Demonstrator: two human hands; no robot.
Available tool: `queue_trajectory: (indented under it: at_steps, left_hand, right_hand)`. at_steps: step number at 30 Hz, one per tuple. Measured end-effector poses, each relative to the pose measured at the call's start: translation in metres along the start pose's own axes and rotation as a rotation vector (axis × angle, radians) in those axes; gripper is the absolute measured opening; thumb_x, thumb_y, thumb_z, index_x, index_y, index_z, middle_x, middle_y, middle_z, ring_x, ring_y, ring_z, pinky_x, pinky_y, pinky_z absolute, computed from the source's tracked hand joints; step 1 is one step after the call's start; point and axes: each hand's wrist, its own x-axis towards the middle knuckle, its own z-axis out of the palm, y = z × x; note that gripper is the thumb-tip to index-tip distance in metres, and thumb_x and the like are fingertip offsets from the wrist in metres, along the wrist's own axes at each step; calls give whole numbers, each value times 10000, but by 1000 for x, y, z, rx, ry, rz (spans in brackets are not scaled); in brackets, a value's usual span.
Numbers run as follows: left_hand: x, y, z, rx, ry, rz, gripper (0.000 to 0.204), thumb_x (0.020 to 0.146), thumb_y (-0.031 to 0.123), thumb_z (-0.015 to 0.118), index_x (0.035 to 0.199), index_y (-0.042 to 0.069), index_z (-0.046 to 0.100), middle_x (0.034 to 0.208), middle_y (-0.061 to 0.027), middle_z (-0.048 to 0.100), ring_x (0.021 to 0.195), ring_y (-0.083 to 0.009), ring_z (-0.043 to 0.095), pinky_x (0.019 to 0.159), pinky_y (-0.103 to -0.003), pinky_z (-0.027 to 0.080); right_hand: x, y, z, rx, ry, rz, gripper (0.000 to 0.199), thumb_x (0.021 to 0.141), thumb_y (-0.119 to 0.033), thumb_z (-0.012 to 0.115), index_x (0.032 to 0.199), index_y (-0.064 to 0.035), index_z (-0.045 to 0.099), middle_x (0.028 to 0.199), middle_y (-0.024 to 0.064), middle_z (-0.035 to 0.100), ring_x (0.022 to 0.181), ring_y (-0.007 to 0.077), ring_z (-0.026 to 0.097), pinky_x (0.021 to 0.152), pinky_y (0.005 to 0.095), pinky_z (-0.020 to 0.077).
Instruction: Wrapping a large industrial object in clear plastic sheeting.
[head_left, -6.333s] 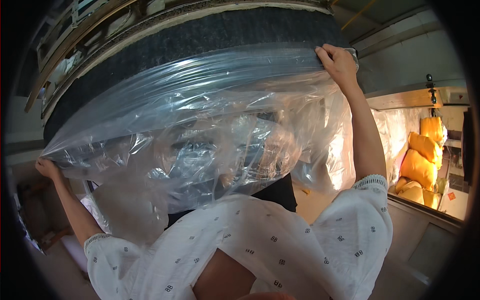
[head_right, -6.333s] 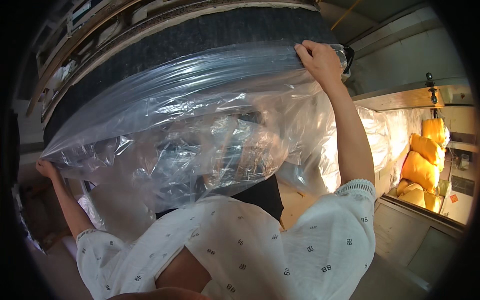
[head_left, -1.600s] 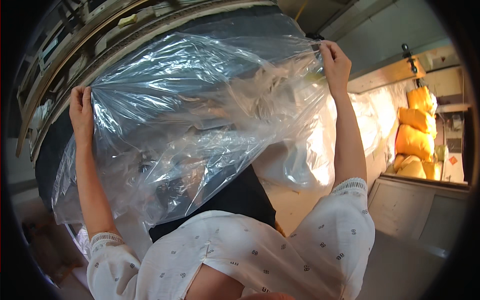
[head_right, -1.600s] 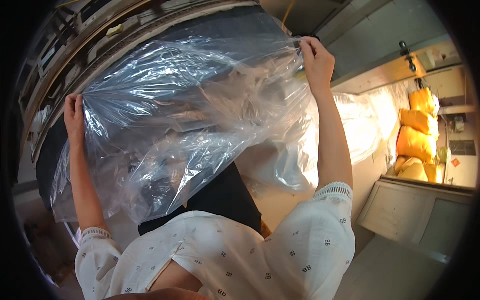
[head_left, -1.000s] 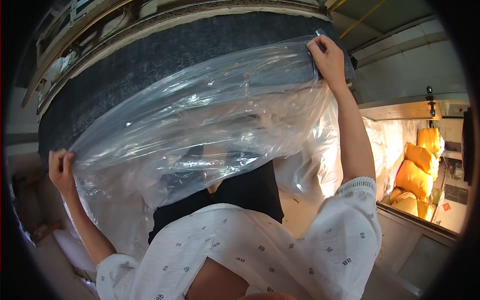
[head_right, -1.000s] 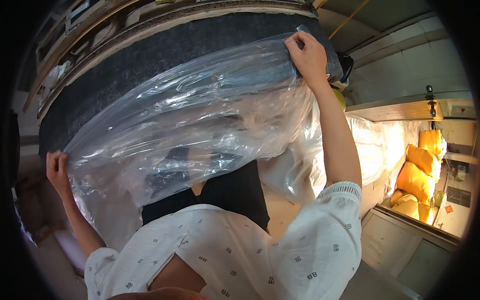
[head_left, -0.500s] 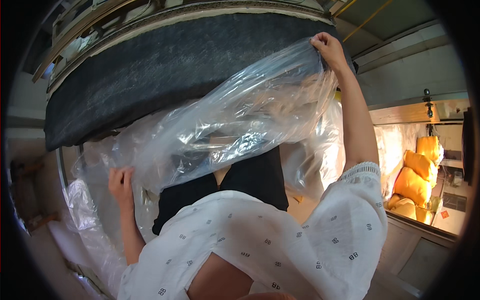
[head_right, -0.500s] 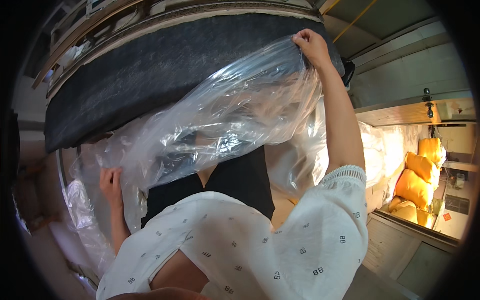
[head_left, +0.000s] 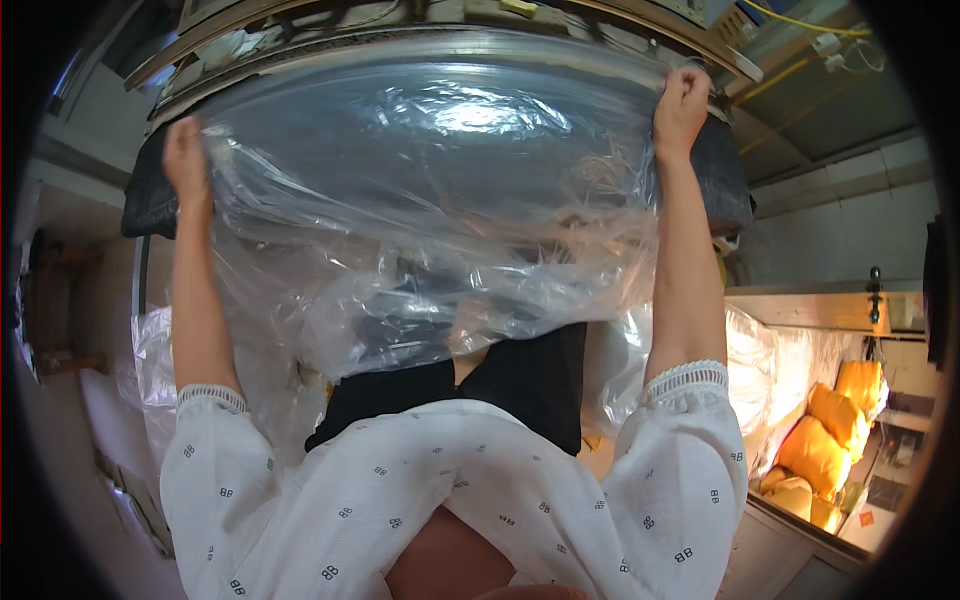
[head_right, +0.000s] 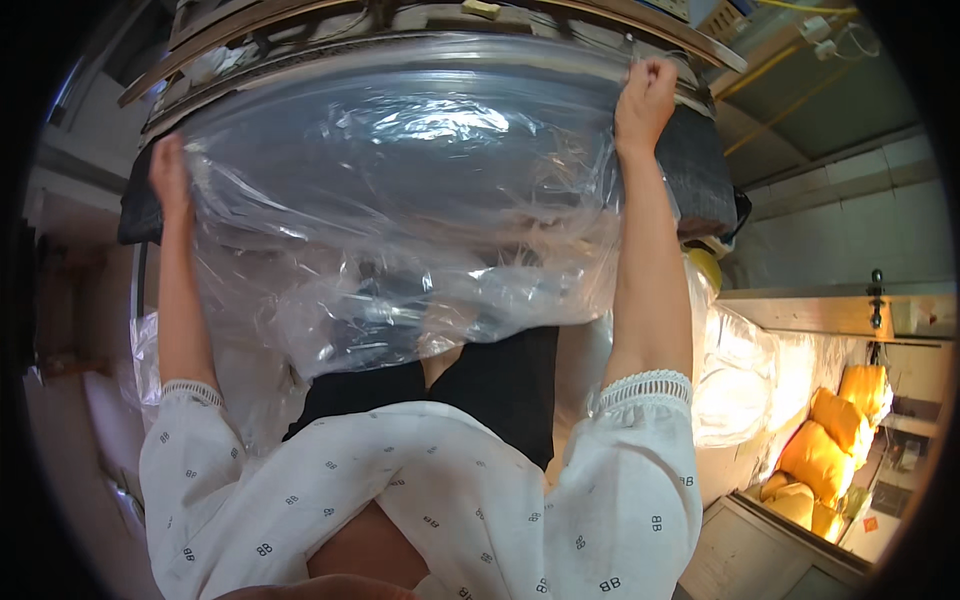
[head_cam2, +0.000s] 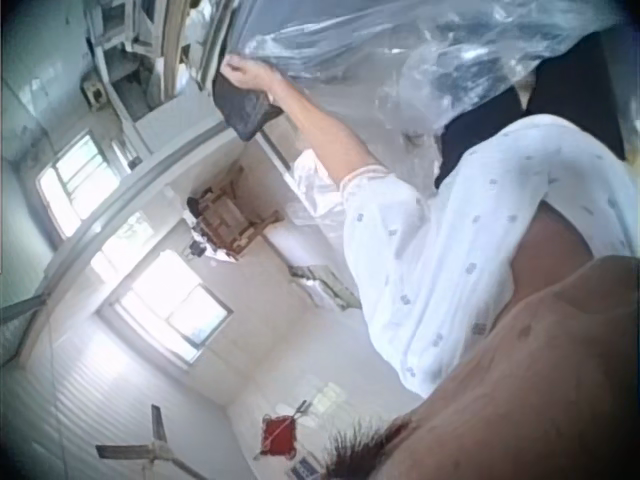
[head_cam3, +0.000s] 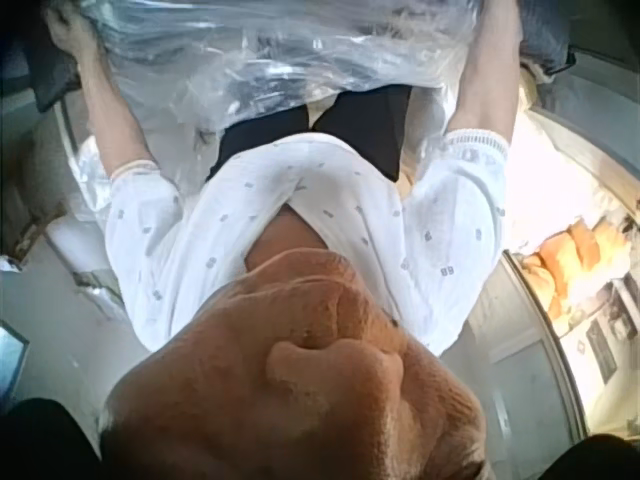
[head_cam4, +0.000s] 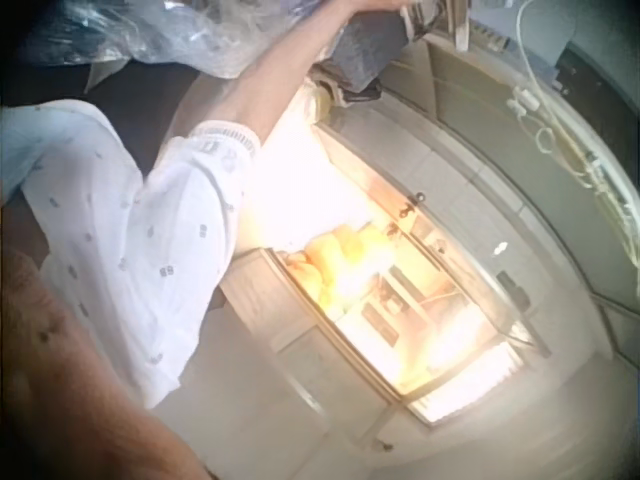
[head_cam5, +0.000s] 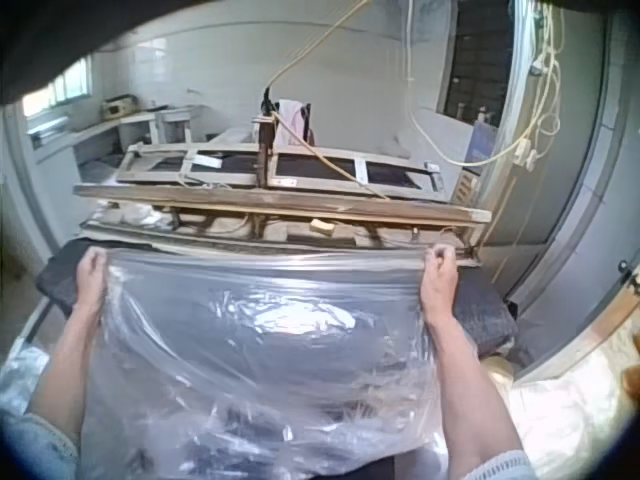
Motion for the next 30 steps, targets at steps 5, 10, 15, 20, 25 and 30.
queue_trajectory:
  at_steps: [5, 10, 15, 20, 25, 30]
  left_hand:
    - [41, -35, 31, -72, -151, -177, 284, 864, 290, 567, 955, 31, 637, 854, 11, 612, 816, -74, 519, 747, -214, 390]
    - [64, -47, 57, -38, -159, -210, 306, 853, 300, 586, 1009, 45, 648, 933, -18, 636, 860, -84, 539, 778, -209, 391]
    - [75, -49, 65, 26, -159, -147, 317, 815, 333, 614, 979, 66, 663, 838, -13, 637, 768, -99, 548, 722, -220, 405]
    - [77, -49, 65, 74, -179, -179, 295, 784, 313, 648, 850, 27, 625, 734, -5, 579, 690, -84, 501, 663, -220, 394]
    - [78, -53, 63, 131, -172, -87, 283, 774, 298, 663, 746, 38, 555, 673, 19, 475, 637, -79, 418, 618, -220, 362]
    - [77, -51, 54, 48, -207, -203, 318, 835, 315, 589, 865, -2, 576, 766, -18, 517, 726, -100, 444, 703, -234, 367]
  right_hand:
    - [6, 37, 25, 339, -63, 212, 159, 800, -153, 633, 847, -13, 574, 725, 6, 577, 659, 74, 497, 627, 223, 412]
    - [27, 65, 36, 83, -151, 189, 181, 762, -203, 672, 799, -27, 645, 768, 26, 555, 698, 112, 513, 672, 242, 417]
    - [31, 62, 38, -124, -143, 122, 222, 729, -268, 683, 756, -49, 659, 787, 76, 525, 706, 186, 523, 695, 295, 429]
    - [29, 45, 43, -464, -34, 177, 360, 701, -299, 684, 837, -2, 533, 947, 153, 448, 871, 297, 482, 796, 366, 394]
    - [35, 59, 39, -384, 32, 209, 359, 736, -286, 640, 849, -3, 453, 994, 178, 394, 918, 328, 431, 843, 393, 354]
    - [40, 65, 38, -269, 166, 286, 311, 817, -272, 533, 855, 19, 432, 1009, 189, 388, 955, 325, 395, 880, 390, 314]
